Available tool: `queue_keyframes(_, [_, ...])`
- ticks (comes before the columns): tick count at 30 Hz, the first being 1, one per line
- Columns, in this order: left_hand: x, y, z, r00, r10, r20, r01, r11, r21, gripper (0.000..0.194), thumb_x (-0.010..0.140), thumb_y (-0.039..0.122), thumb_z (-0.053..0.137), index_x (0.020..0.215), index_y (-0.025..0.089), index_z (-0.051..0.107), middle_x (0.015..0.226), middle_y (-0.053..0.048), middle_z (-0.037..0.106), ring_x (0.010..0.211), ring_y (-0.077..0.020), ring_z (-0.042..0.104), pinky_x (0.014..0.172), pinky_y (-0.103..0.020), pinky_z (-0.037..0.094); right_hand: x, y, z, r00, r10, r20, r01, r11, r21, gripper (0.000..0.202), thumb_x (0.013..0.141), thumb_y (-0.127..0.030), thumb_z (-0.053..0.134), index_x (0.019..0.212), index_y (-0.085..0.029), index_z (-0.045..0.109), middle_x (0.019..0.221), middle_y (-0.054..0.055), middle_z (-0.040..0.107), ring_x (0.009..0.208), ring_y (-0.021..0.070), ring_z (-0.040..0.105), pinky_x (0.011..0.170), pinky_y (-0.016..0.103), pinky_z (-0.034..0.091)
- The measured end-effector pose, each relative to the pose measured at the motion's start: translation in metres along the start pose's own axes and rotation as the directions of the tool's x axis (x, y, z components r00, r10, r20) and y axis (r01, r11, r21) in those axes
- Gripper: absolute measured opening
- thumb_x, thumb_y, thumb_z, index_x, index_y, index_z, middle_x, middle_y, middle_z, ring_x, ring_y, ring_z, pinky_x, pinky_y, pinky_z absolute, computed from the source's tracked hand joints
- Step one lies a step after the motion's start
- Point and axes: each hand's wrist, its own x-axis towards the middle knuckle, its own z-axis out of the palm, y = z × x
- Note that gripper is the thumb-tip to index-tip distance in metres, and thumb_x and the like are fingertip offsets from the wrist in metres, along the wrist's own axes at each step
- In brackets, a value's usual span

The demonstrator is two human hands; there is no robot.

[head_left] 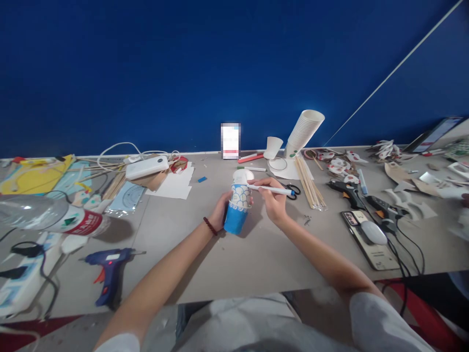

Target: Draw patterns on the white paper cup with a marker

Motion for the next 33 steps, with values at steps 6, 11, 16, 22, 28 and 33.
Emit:
queue_keyframes(6, [-0.0008, -0.003, -0.006, 0.996, -0.013, -0.084, 0.021, 0.996, 0.085, 0.044, 0.081, 0.048, 0.071, 0.105, 0.011, 0.073, 0.094, -0.011, 0.076, 0.082, -0.0227, 0.07, 0.081, -0.034, 0.053, -0.0006, 0.0006, 0.0002, 1.0, -0.015, 0.018, 0.015, 1.0, 0.018, 0.009, 0.086, -0.031, 0.064, 0.083, -0.024, 0.069, 0.094, 0.005, 0.078, 0.095, 0.0251, 0.073, 0.087, 0.043, 0.059])
queue_keyframes(11, [0.0001, -0.0046, -0.0058, 0.989, 0.062, -0.134, -0.052, 0.996, 0.077, 0.041, 0.078, 0.042, 0.076, 0.107, 0.013, 0.071, 0.093, -0.006, 0.074, 0.08, -0.0185, 0.068, 0.077, -0.031, 0.051, -0.0013, 0.0017, -0.0011, 0.994, -0.093, 0.063, 0.099, 0.99, -0.098, 0.017, 0.089, -0.041, 0.063, 0.085, -0.025, 0.07, 0.097, 0.007, 0.078, 0.096, 0.0267, 0.073, 0.088, 0.045, 0.058])
queue_keyframes(16, [-0.0015, -0.0042, -0.0033, 0.978, 0.168, -0.127, -0.153, 0.981, 0.121, 0.049, 0.074, 0.036, 0.081, 0.116, 0.016, 0.066, 0.097, -0.006, 0.073, 0.082, -0.019, 0.067, 0.077, -0.032, 0.051, -0.0031, 0.0011, -0.0024, 0.977, -0.178, 0.114, 0.199, 0.958, -0.208, 0.015, 0.091, -0.037, 0.061, 0.089, -0.025, 0.071, 0.099, 0.008, 0.078, 0.097, 0.0273, 0.074, 0.088, 0.045, 0.058])
queue_keyframes(22, [-0.0024, -0.0051, -0.0033, 0.971, 0.197, -0.138, -0.177, 0.973, 0.146, 0.058, 0.068, 0.036, 0.084, 0.118, 0.017, 0.062, 0.106, -0.007, 0.071, 0.091, -0.0211, 0.067, 0.082, -0.033, 0.05, -0.0031, -0.0022, -0.0015, 0.964, -0.219, 0.148, 0.25, 0.938, -0.239, 0.012, 0.09, -0.03, 0.061, 0.09, -0.025, 0.072, 0.099, 0.008, 0.079, 0.096, 0.0273, 0.075, 0.088, 0.045, 0.057])
queue_keyframes(28, [-0.0027, -0.0042, -0.0023, 0.972, 0.19, -0.138, -0.17, 0.975, 0.145, 0.057, 0.068, 0.037, 0.084, 0.116, 0.017, 0.062, 0.104, -0.007, 0.072, 0.089, -0.0204, 0.068, 0.082, -0.033, 0.051, -0.0026, -0.0059, 0.0001, 0.966, -0.207, 0.154, 0.246, 0.92, -0.305, 0.012, 0.087, -0.03, 0.061, 0.088, -0.026, 0.072, 0.099, 0.007, 0.079, 0.095, 0.0266, 0.075, 0.087, 0.044, 0.058])
queue_keyframes(33, [-0.0027, -0.0043, -0.0021, 0.975, 0.181, -0.131, -0.164, 0.977, 0.135, 0.053, 0.07, 0.035, 0.083, 0.116, 0.017, 0.063, 0.104, -0.007, 0.073, 0.088, -0.0203, 0.069, 0.082, -0.032, 0.052, -0.0026, -0.0055, 0.001, 0.968, -0.214, 0.131, 0.244, 0.928, -0.281, 0.01, 0.087, -0.028, 0.061, 0.086, -0.026, 0.071, 0.096, 0.008, 0.079, 0.093, 0.0276, 0.075, 0.085, 0.045, 0.058])
